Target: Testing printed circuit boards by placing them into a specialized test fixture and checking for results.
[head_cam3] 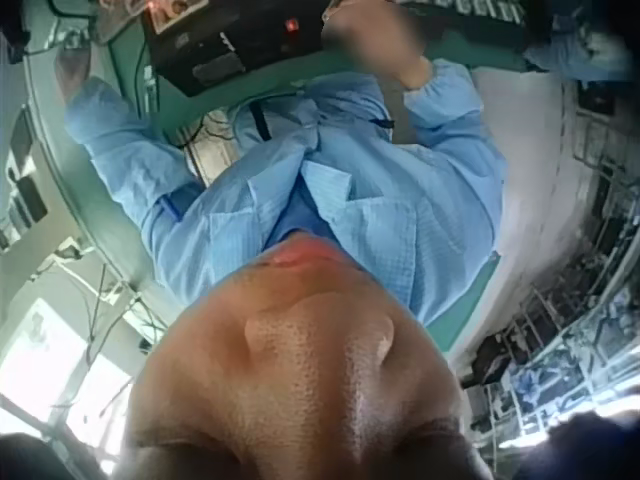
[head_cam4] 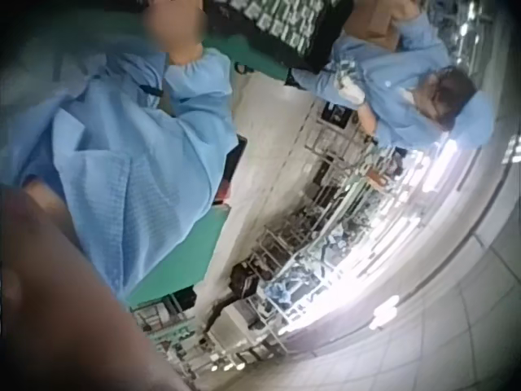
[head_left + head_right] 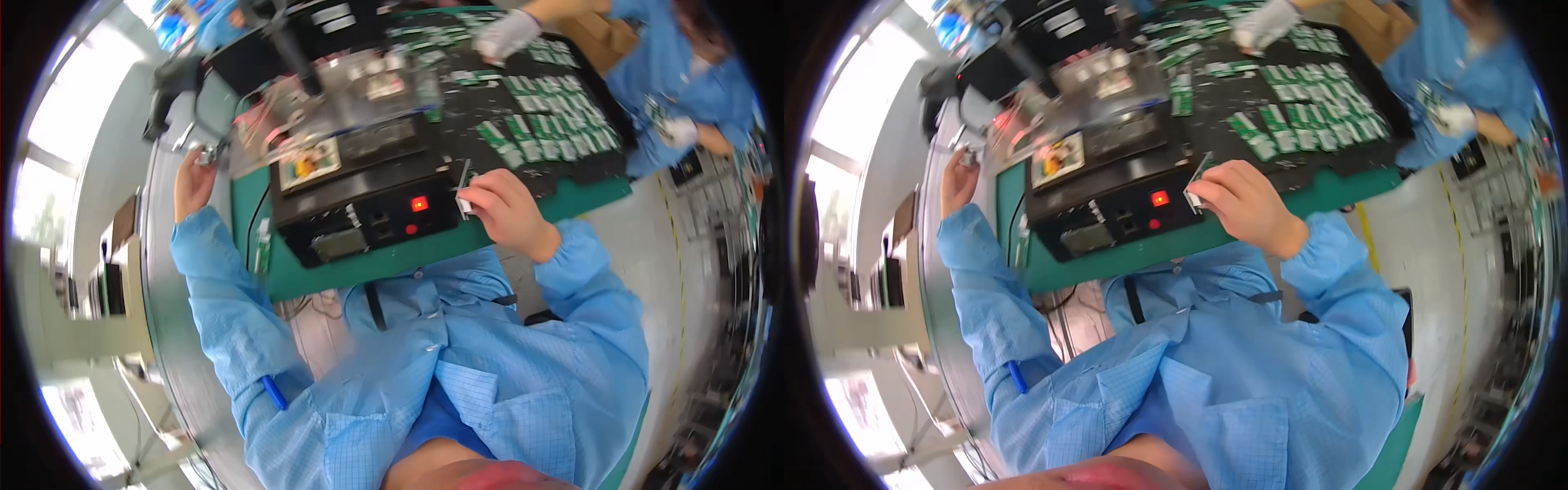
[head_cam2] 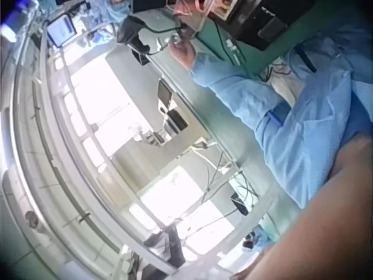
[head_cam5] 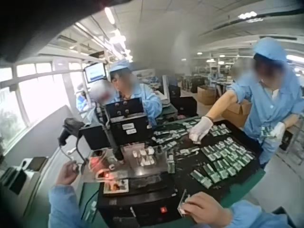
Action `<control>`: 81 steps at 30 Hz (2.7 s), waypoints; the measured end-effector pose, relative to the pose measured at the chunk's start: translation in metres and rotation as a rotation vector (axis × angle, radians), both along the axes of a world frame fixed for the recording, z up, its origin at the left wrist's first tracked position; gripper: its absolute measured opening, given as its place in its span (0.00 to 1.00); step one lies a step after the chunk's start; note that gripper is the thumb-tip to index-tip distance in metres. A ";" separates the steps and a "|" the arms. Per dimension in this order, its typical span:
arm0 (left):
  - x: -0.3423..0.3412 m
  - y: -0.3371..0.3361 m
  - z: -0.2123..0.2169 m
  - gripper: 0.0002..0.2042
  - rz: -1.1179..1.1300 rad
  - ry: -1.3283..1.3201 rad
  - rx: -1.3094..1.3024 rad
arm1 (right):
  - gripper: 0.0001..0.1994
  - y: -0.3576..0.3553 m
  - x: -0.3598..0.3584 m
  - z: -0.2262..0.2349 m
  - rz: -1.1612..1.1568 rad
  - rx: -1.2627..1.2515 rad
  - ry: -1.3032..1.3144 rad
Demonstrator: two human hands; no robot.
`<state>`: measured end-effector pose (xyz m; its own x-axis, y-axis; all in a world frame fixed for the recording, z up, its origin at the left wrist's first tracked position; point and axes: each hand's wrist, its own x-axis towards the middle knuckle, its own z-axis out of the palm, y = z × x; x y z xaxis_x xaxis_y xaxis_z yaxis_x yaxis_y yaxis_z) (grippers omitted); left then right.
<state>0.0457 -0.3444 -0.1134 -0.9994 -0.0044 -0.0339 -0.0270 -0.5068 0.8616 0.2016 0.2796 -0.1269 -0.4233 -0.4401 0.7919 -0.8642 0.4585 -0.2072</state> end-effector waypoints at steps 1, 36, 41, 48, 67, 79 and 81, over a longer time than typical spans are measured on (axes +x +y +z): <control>0.011 0.010 0.007 0.12 -0.007 -0.019 -0.072 | 0.20 -0.008 0.003 -0.001 -0.028 -0.014 -0.073; -0.016 0.295 0.267 0.20 -0.107 0.371 -0.799 | 0.17 -0.098 -0.003 -0.010 0.148 -0.083 -0.249; 0.003 0.316 0.264 0.06 -0.470 0.494 -0.483 | 0.12 -0.013 0.048 -0.047 -0.015 -0.087 -0.438; 0.072 0.332 0.156 0.05 0.531 1.398 -1.274 | 0.09 0.044 0.057 -0.061 -0.296 -0.191 -0.525; 0.097 0.336 0.068 0.35 0.260 1.107 -1.877 | 0.46 -0.079 -0.054 0.098 -0.077 -0.025 0.083; 0.093 0.325 0.082 0.46 0.138 1.132 -2.073 | 0.48 -0.082 -0.061 0.073 -0.301 0.328 0.032; 0.099 0.327 0.081 0.47 0.093 1.090 -2.081 | 0.48 -0.079 -0.059 0.072 -0.272 0.387 -0.018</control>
<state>0.1443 -0.0173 -0.0319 -0.6366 0.6500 0.4150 0.5842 0.7578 -0.2907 0.1428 0.2005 -0.0550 -0.5762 -0.5727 0.5831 -0.6997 0.7144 0.0102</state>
